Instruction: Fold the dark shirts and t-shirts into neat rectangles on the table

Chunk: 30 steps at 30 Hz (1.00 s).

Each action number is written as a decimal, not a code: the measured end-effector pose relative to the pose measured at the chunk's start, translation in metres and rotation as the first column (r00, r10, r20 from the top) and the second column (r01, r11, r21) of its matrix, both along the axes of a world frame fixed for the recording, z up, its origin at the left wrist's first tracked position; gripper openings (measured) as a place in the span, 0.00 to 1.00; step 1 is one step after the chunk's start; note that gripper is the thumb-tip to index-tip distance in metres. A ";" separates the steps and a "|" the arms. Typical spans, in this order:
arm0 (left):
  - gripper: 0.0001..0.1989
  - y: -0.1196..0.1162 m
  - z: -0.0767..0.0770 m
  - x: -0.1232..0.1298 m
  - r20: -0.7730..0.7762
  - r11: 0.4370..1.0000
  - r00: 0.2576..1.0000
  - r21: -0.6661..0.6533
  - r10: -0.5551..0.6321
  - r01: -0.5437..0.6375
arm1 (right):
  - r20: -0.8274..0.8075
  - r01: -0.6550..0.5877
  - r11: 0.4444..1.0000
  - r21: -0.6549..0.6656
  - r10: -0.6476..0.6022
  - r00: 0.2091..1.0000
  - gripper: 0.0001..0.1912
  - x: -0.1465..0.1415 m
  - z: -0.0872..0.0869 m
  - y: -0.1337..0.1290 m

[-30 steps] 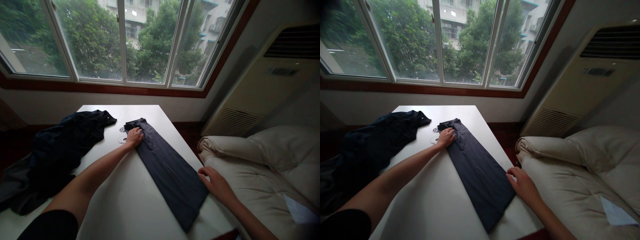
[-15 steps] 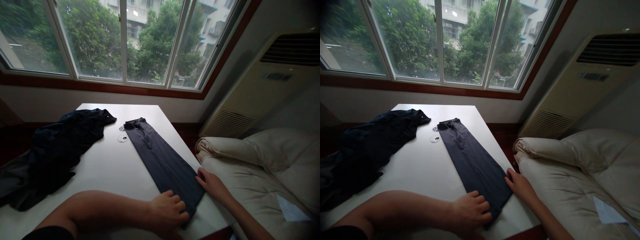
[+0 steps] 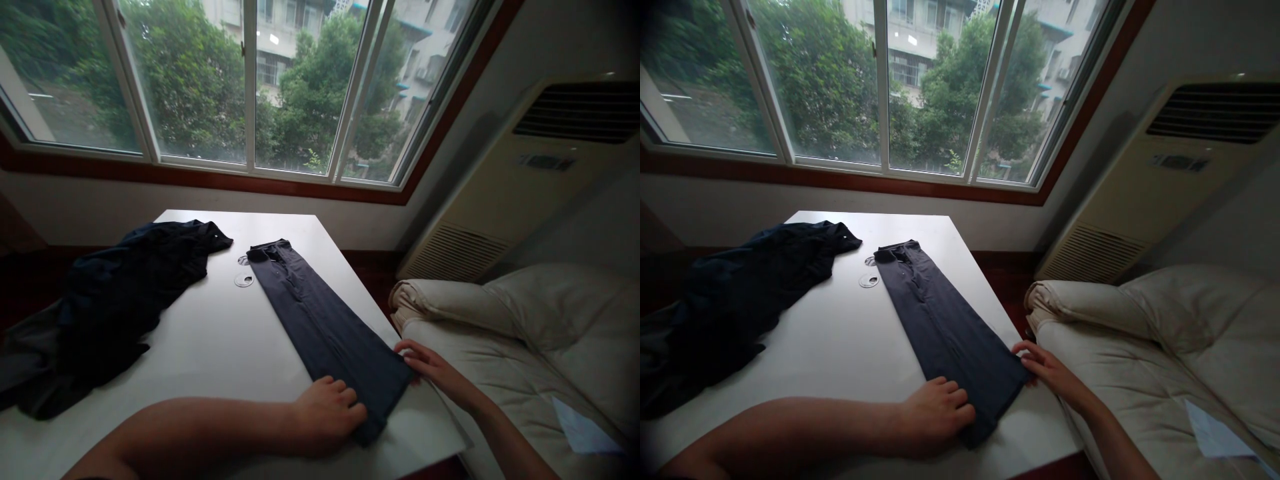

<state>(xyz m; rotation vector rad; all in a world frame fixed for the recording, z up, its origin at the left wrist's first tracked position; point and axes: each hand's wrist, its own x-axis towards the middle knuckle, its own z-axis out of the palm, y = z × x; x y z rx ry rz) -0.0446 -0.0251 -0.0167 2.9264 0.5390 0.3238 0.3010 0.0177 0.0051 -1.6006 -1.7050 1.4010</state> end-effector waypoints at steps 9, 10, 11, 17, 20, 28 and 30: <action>0.15 0.010 0.004 0.000 -0.007 0.993 1.000 -0.115 0.012 -0.012 | 0.072 0.081 0.986 0.143 -0.092 0.993 0.22 0.007 -0.033 -0.001; 0.13 0.010 0.004 -0.001 0.001 0.994 1.000 -0.109 0.009 -0.009 | 0.084 0.073 0.986 0.152 -0.086 0.993 0.23 0.006 -0.033 -0.002; 0.13 0.011 0.003 -0.001 0.009 0.994 1.000 -0.108 0.006 -0.005 | 0.096 0.058 0.985 0.160 -0.074 0.993 0.23 0.006 -0.031 -0.003; 0.10 0.015 0.005 -0.004 -0.006 0.987 1.000 -0.158 0.011 -0.012 | 0.120 -0.095 0.988 0.122 0.080 0.989 0.22 0.009 -0.008 -0.010; 0.10 0.017 0.006 -0.005 -0.004 0.987 1.000 -0.161 0.027 -0.027 | 0.117 -0.069 0.990 0.123 0.055 0.992 0.21 0.009 -0.009 -0.010; 0.14 0.026 -0.001 -0.010 0.012 0.982 0.991 -0.133 -0.131 0.131 | 0.227 0.102 0.898 0.428 -0.216 0.950 0.16 -0.014 -0.042 -0.009; 0.12 0.026 -0.003 -0.010 0.020 0.985 0.990 -0.102 -0.140 0.141 | 0.261 0.053 0.870 0.491 -0.205 0.943 0.15 -0.020 -0.044 -0.010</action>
